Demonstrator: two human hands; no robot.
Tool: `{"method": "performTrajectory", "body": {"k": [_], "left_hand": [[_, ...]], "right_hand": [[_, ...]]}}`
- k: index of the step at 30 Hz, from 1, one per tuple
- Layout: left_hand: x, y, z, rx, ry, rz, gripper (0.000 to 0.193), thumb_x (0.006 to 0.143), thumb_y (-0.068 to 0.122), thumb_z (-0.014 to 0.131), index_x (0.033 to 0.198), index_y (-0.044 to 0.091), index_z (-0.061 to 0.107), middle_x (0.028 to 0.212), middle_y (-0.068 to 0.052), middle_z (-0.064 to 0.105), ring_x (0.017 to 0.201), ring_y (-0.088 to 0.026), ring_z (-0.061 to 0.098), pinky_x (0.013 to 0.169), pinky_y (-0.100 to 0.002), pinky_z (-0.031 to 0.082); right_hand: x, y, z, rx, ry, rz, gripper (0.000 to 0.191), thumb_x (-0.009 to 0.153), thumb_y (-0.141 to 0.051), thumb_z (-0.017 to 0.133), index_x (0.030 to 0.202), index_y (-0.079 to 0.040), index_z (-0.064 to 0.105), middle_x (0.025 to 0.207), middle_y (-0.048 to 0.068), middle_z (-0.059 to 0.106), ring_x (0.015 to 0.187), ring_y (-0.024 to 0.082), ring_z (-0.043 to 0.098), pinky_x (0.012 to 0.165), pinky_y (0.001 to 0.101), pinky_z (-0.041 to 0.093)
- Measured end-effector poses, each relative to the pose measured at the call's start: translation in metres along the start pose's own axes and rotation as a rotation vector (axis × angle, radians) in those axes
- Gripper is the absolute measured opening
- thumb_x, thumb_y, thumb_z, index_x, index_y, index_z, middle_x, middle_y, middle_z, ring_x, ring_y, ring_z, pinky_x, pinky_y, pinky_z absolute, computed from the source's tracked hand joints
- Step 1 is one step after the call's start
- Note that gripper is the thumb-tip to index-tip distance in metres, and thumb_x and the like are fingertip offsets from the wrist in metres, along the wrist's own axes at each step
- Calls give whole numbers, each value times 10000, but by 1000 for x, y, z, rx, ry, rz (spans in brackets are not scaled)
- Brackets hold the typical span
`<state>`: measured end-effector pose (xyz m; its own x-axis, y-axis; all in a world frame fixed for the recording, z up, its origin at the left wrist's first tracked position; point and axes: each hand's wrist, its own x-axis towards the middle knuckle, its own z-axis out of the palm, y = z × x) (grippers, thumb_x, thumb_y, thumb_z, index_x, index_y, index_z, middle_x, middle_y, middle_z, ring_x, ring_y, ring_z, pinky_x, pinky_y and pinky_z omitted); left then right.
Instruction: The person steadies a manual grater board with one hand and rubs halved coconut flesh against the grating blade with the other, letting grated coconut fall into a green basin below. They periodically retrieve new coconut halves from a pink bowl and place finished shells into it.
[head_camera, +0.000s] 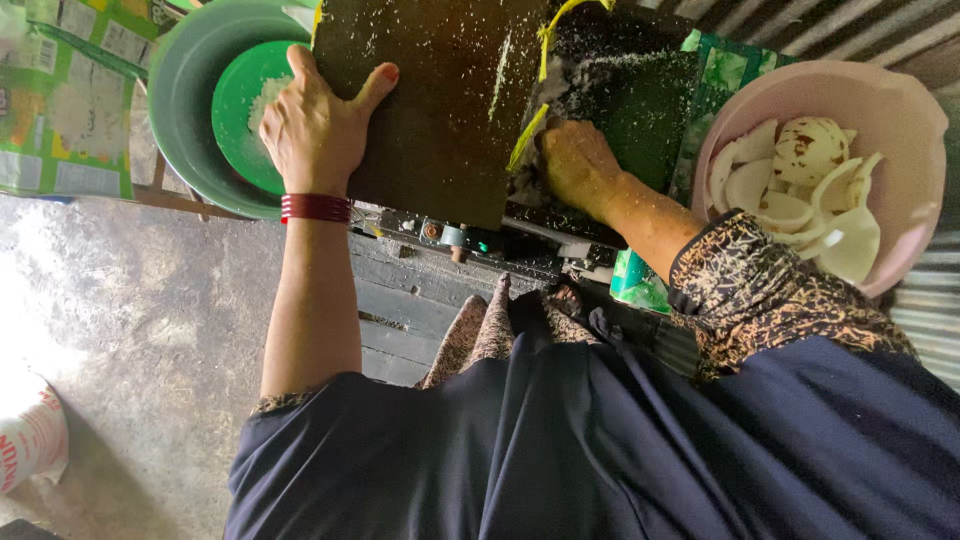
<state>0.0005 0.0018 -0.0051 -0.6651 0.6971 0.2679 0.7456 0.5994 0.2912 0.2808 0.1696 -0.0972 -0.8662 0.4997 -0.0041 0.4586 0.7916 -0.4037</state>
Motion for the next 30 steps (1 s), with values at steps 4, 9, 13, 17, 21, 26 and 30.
{"method": "performTrajectory", "body": {"k": [4, 9, 13, 17, 21, 26, 30], "left_hand": [[1, -5, 5, 43, 35, 25, 916, 871, 897, 697, 1089, 29, 502, 794, -225, 708, 781, -447, 694, 705, -543, 517], [3, -15, 6, 121, -68, -27, 910, 887, 895, 645, 1128, 32, 485, 866, -248, 706, 836, -482, 674, 736, -564, 505], [5, -24, 7, 122, -29, 43, 904, 900, 871, 677, 1145, 19, 499, 875, -270, 704, 855, -503, 662, 754, -575, 490], [2, -30, 9, 111, -36, 42, 860, 898, 824, 684, 1148, 19, 515, 906, -260, 711, 906, -506, 659, 786, -585, 480], [3, -33, 8, 99, -84, -2, 823, 910, 813, 686, 1150, 42, 529, 959, -249, 709, 954, -495, 667, 843, -582, 485], [2, -32, 7, 111, -96, -10, 847, 899, 822, 681, 1145, 31, 505, 939, -254, 707, 935, -504, 664, 834, -584, 484], [1, -27, 6, 191, 65, 95, 840, 884, 822, 693, 1098, 29, 517, 835, -254, 709, 808, -497, 670, 754, -614, 490]], "right_hand": [[12, 1, 6, -67, -78, 24, 161, 791, -7, 620, 900, 12, 737, 980, 292, 704, 892, 486, 690, 789, 553, 571], [23, -6, 2, 109, 2, 63, 168, 838, -7, 619, 940, -26, 750, 980, 281, 703, 904, 480, 679, 738, 543, 550], [0, -2, -22, 200, 393, -91, 192, 870, -19, 693, 1057, -7, 731, 941, 205, 723, 879, 331, 715, 762, 427, 574], [-58, 70, -67, 467, 828, -7, 127, 1036, -71, 683, 1128, -21, 755, 993, 62, 753, 900, 140, 696, 833, 338, 590], [-105, 173, -95, -98, 679, 473, 379, 853, -92, 780, 1195, -4, 643, 1195, 181, 636, 1137, 355, 562, 956, 533, 414], [-165, 212, -76, -355, 166, 951, 808, 747, -143, 797, 1454, 15, 439, 1560, 248, 378, 1463, 485, 271, 1098, 747, 125], [-171, 206, -67, -454, 285, 658, 566, 843, -156, 744, 1374, -49, 580, 1499, 202, 500, 1407, 427, 386, 1030, 739, 165]]}}
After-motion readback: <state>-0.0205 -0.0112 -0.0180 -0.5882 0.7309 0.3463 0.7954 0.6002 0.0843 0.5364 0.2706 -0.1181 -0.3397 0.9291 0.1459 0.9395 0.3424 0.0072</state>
